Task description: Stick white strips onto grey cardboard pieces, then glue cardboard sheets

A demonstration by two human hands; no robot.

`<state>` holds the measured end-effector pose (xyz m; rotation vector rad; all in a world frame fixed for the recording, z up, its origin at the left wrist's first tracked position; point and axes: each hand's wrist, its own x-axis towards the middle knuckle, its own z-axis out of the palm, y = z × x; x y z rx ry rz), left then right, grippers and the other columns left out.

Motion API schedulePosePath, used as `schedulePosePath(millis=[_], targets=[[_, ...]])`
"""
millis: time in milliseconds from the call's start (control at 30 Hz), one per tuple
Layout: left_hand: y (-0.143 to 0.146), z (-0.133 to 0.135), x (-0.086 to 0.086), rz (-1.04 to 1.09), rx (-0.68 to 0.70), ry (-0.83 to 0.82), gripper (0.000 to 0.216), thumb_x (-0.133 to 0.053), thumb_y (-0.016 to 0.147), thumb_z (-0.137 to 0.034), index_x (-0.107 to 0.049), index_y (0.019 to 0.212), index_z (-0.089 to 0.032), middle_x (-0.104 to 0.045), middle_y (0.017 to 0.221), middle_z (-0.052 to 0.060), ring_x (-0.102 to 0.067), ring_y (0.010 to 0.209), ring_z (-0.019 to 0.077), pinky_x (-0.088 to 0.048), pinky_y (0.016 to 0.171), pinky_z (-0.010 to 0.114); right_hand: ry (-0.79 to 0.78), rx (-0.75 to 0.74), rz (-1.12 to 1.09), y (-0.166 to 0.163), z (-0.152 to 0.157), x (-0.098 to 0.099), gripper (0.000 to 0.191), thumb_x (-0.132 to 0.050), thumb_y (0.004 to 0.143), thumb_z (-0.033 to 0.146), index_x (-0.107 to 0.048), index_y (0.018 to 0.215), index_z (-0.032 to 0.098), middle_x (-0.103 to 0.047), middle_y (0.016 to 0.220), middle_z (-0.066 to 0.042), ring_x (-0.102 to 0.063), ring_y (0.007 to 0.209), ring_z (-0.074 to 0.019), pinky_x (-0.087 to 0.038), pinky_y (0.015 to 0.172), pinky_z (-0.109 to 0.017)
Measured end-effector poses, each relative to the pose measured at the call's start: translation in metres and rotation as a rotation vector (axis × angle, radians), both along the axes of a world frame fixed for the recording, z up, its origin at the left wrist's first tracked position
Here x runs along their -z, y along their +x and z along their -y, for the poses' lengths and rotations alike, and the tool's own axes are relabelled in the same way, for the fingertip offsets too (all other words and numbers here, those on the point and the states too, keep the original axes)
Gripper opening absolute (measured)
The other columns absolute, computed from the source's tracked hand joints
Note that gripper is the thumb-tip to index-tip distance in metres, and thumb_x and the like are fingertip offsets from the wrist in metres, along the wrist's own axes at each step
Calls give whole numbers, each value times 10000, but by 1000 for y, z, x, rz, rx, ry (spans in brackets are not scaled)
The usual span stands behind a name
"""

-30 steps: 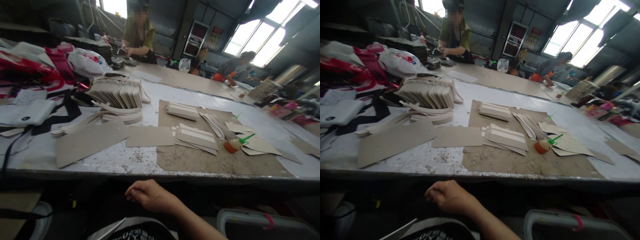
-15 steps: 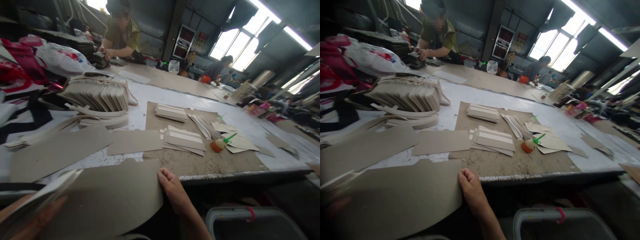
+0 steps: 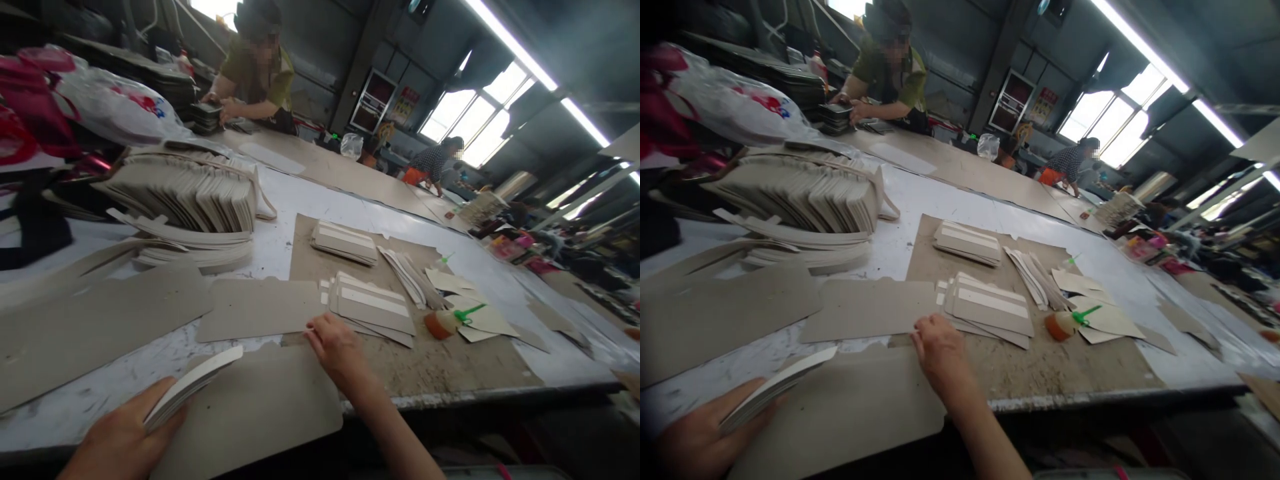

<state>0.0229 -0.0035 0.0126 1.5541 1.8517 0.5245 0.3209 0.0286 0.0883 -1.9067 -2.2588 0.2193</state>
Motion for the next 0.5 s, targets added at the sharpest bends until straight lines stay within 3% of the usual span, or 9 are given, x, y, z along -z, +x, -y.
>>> schedulePosePath(millis=[100, 167, 400, 500], targets=[[5, 0, -15, 108, -22, -93, 450, -394, 796, -598, -670, 899, -258, -725, 815, -13, -649, 802, 240, -469, 724, 303, -77, -239, 50, -9, -36, 4, 189, -728, 889, 275, -681, 1059, 208, -668, 1067, -78, -618, 1030, -229, -475, 854, -291], [7, -1, -23, 134, -51, -92, 455, -392, 805, -586, -664, 927, -242, -723, 826, 3, -637, 813, 250, -456, 745, 315, -108, -304, 67, -12, -52, 10, 258, -769, 854, 326, -682, 1065, 205, -658, 1075, -78, -612, 1031, -225, -481, 852, -287], [5, -14, -27, 217, -33, -148, 449, -451, 794, -602, -677, 955, -249, -748, 889, 3, -663, 874, 259, -481, 823, 327, -116, -319, 113, -11, -67, 15, 273, -703, 906, 363, -663, 1115, 193, -632, 1090, -95, -602, 1029, -233, -491, 795, -295], [6, -20, -30, 190, 11, -200, 462, -415, 813, -601, -660, 994, -254, -733, 774, 5, -670, 691, 238, -500, 679, 317, -116, -297, 120, -9, -73, 13, 230, -690, 917, 349, -673, 1090, 200, -637, 1086, -100, -600, 1031, -242, -486, 781, -301]])
